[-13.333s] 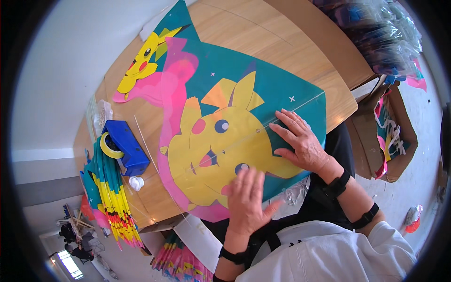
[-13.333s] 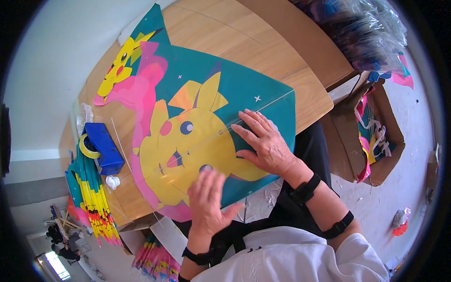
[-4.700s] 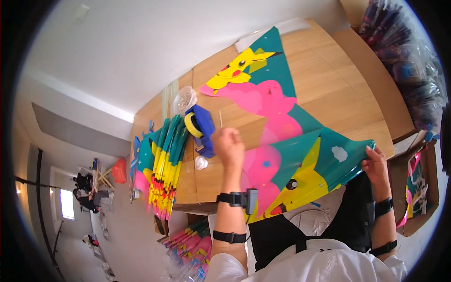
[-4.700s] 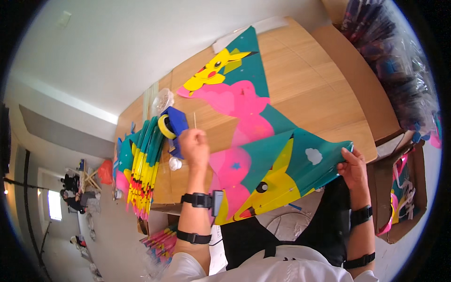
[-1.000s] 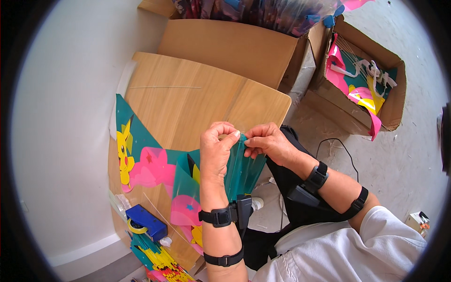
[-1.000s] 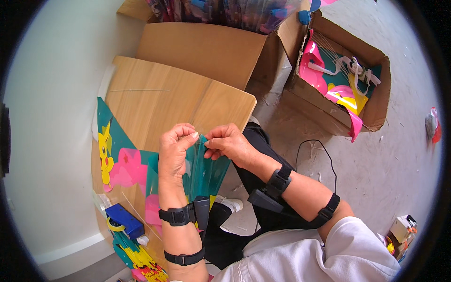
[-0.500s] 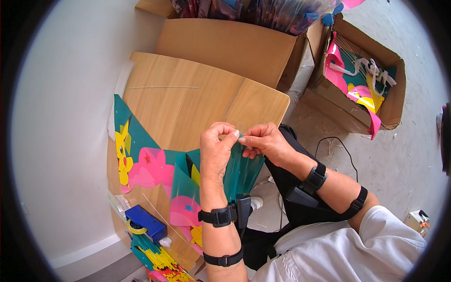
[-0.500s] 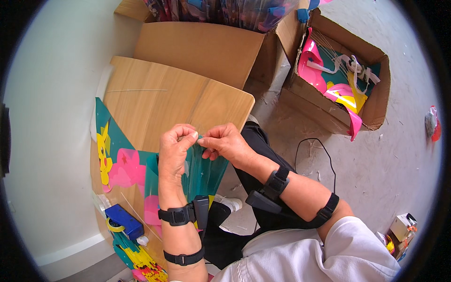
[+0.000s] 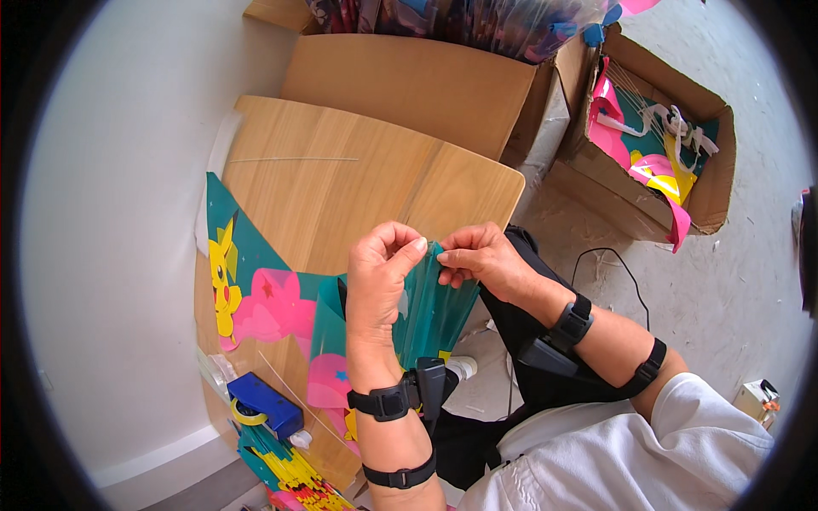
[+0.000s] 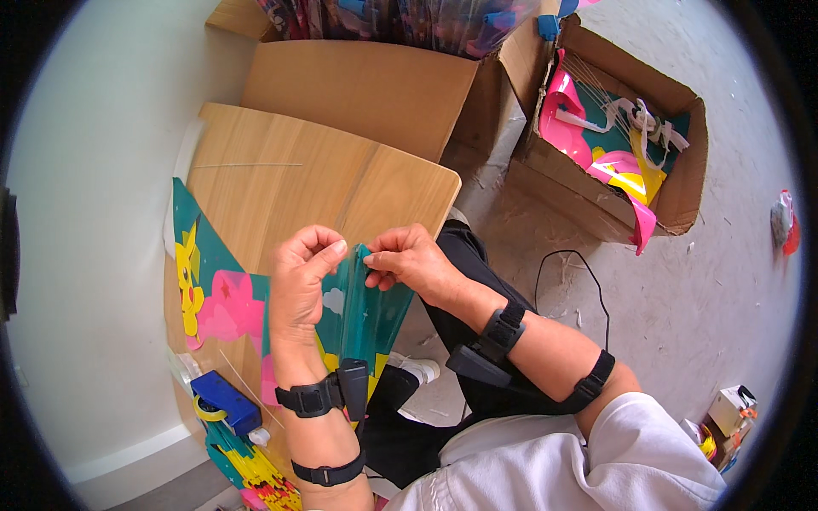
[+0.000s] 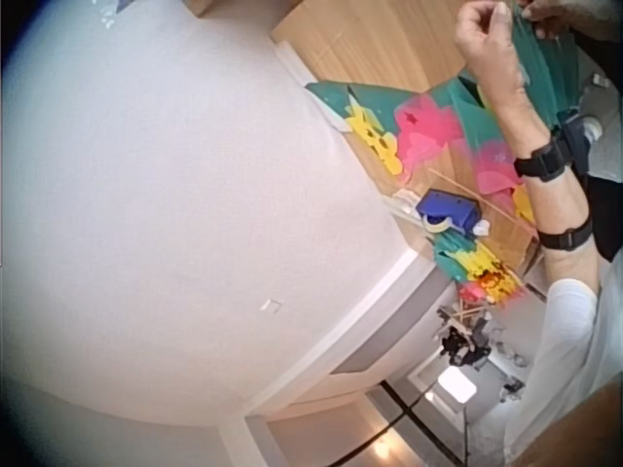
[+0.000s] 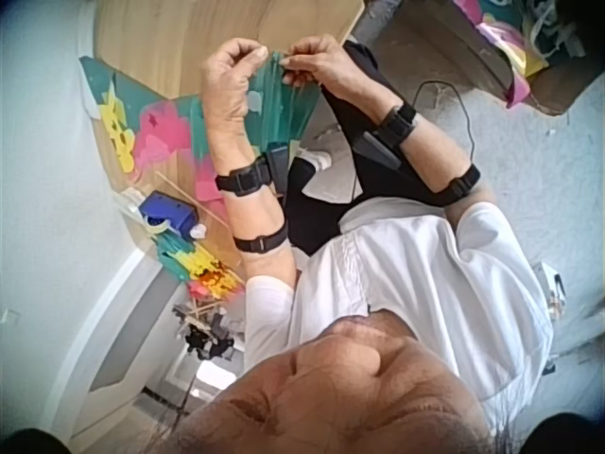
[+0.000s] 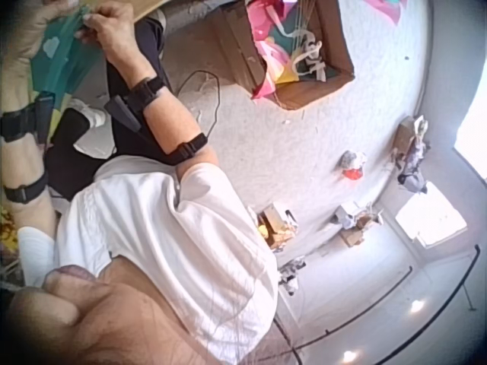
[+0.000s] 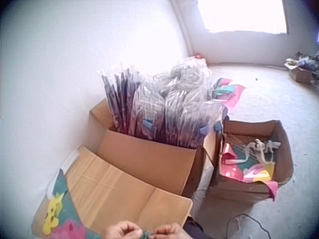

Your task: The recorder is assembling cartoon-themed kites by attaching strings and securing the plastic film.

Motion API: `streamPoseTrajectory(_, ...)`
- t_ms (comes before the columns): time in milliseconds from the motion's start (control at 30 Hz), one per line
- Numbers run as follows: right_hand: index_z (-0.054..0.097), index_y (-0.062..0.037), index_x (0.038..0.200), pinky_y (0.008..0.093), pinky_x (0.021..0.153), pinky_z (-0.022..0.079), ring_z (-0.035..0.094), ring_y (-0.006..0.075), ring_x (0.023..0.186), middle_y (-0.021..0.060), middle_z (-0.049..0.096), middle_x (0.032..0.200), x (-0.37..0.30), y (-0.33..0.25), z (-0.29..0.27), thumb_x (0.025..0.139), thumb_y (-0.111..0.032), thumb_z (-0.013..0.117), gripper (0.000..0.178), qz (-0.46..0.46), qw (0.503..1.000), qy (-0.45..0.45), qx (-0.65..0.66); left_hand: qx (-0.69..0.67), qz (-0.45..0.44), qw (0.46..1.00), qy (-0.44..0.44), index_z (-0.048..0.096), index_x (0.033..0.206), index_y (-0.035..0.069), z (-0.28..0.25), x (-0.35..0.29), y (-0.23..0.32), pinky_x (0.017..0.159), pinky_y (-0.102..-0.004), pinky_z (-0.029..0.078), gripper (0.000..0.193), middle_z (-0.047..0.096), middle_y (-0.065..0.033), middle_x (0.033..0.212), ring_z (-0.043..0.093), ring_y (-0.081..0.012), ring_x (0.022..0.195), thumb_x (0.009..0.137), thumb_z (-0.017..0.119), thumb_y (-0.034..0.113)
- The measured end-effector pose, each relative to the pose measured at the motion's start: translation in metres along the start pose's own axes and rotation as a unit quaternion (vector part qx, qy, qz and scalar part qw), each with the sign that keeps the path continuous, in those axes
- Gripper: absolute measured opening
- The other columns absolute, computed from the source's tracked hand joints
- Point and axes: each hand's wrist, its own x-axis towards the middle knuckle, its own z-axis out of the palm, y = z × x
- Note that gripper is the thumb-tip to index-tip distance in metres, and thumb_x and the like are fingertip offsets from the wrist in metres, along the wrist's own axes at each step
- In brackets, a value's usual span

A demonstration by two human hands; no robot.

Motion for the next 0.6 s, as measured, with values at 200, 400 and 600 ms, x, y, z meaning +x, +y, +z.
streamPoseTrajectory(200,0.065,0.0029,0.085,0.0223,0.058,0.051,0.064,0.0114,0.064,0.0056,0.064,0.070,-0.001,-0.002,0.001,0.084,-0.005,0.058,0.011,-0.004,1.000,-0.010,0.009,-0.018,-0.023,1.000,0.005,0.062,0.077,0.001,0.005,0.000,-0.009,0.051,-0.0189,0.035,0.004,0.059,-0.0008,0.066,0.046,-0.0050,0.055,0.078,0.065,0.003)
streamPoseTrajectory(400,0.066,0.0026,0.085,0.0222,0.059,0.051,0.062,0.0114,0.062,0.0068,0.065,0.069,-0.001,-0.001,-0.001,0.080,-0.005,0.058,0.012,-0.007,1.000,-0.014,0.010,0.010,-0.016,0.999,0.035,0.063,0.076,0.000,0.010,0.002,-0.013,0.048,-0.0183,0.033,0.003,0.060,-0.0011,0.066,0.046,-0.0043,0.054,0.077,0.066,0.002)
streamPoseTrajectory(600,0.066,0.0021,0.084,0.0208,0.057,0.048,0.060,0.0103,0.059,0.0077,0.065,0.068,0.000,0.002,-0.002,0.076,-0.007,0.059,0.014,-0.012,1.000,-0.017,0.014,0.011,-0.020,0.999,0.047,0.064,0.077,-0.001,0.012,0.001,-0.014,0.048,-0.0183,0.033,0.004,0.060,-0.0002,0.066,0.045,-0.0039,0.054,0.077,0.066,0.002)
